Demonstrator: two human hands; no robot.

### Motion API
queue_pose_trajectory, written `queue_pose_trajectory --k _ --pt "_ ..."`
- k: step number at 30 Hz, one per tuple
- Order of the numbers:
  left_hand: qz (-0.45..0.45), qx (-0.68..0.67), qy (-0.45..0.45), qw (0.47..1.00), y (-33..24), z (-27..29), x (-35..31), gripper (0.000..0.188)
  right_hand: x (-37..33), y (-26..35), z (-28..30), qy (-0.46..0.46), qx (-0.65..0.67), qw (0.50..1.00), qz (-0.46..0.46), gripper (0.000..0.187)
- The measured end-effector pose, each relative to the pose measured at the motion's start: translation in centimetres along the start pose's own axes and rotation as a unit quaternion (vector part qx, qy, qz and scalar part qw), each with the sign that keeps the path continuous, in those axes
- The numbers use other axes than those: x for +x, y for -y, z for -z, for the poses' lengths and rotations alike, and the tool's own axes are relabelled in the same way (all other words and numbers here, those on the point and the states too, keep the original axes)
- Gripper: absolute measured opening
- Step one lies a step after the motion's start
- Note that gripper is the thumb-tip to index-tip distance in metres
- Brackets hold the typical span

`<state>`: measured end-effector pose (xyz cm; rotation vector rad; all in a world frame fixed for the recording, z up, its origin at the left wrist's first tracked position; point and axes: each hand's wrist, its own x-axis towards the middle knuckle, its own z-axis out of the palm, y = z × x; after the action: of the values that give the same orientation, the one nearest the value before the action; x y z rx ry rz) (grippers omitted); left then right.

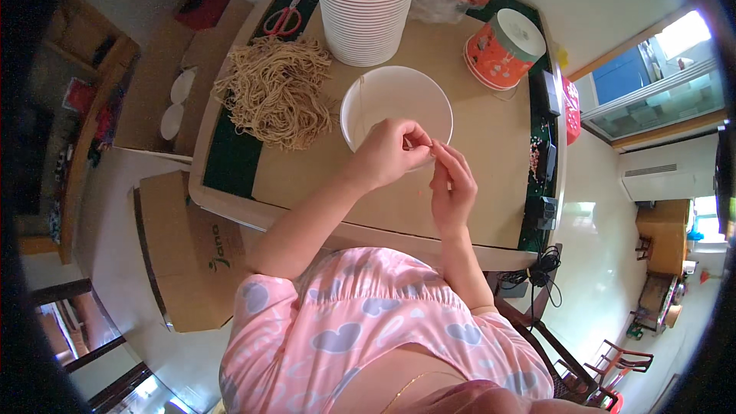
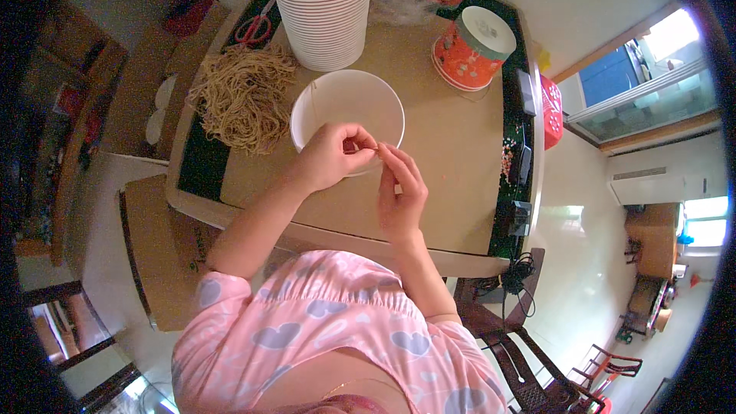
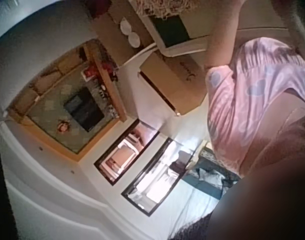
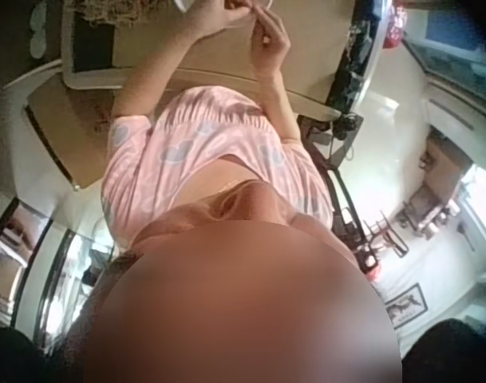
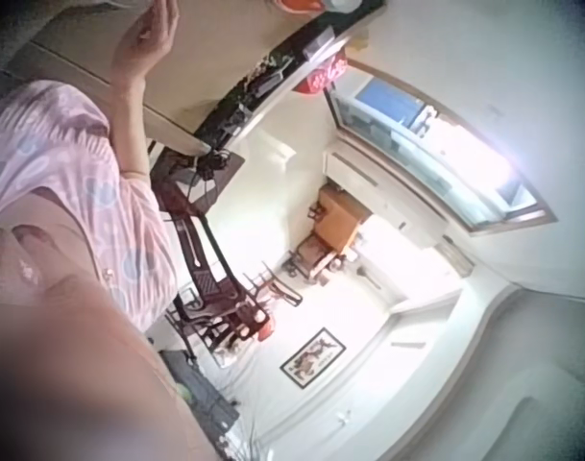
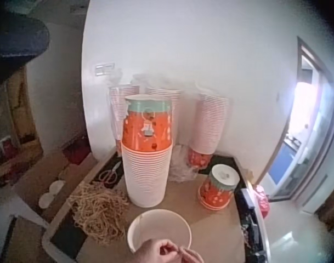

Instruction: Attach strings to the rims of paper buckets.

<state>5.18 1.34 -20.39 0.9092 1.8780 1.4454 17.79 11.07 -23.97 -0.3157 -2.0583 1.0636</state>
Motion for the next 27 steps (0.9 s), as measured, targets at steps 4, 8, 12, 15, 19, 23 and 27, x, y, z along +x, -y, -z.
queue_pose_trajectory --k 4,8,12,15,19,23,27 --pt "-0.004 -0.005 -0.005 1.0 0.5 0.0 -0.3 0.014 0.4 0.3 0.5 0.019 0.145 0.97 -0.194 0.017" --pt "0.001 -0.003 -0.003 1.0 -0.1 0.0 -0.7 0.011 0.7 -0.8 0.2 0.02 0.104 0.979 -0.172 0.008" --pt "-0.012 -0.026 -0.023 0.999 0.3 -0.1 -0.7 0.012 0.9 -0.7 0.0 0.015 0.093 0.981 -0.167 0.005" --pt "-0.032 -0.018 -0.069 0.997 0.3 -0.2 -1.0 0.013 0.9 -0.8 0.1 0.016 0.105 0.98 -0.169 0.005" --pt "-0.049 0.055 -0.061 0.995 -0.2 -0.3 -1.4 0.013 1.0 -0.7 -0.1 0.014 0.098 0.982 -0.163 0.004" --pt "-0.049 0.037 -0.083 0.995 -0.4 -0.3 -1.3 0.011 1.0 -0.6 -0.1 0.016 0.08 0.983 -0.167 0.004" --pt "-0.034 0.03 -0.043 0.998 -0.8 -0.3 -1.5 0.011 1.0 -0.7 -0.3 -0.004 0.087 0.982 -0.166 0.003"
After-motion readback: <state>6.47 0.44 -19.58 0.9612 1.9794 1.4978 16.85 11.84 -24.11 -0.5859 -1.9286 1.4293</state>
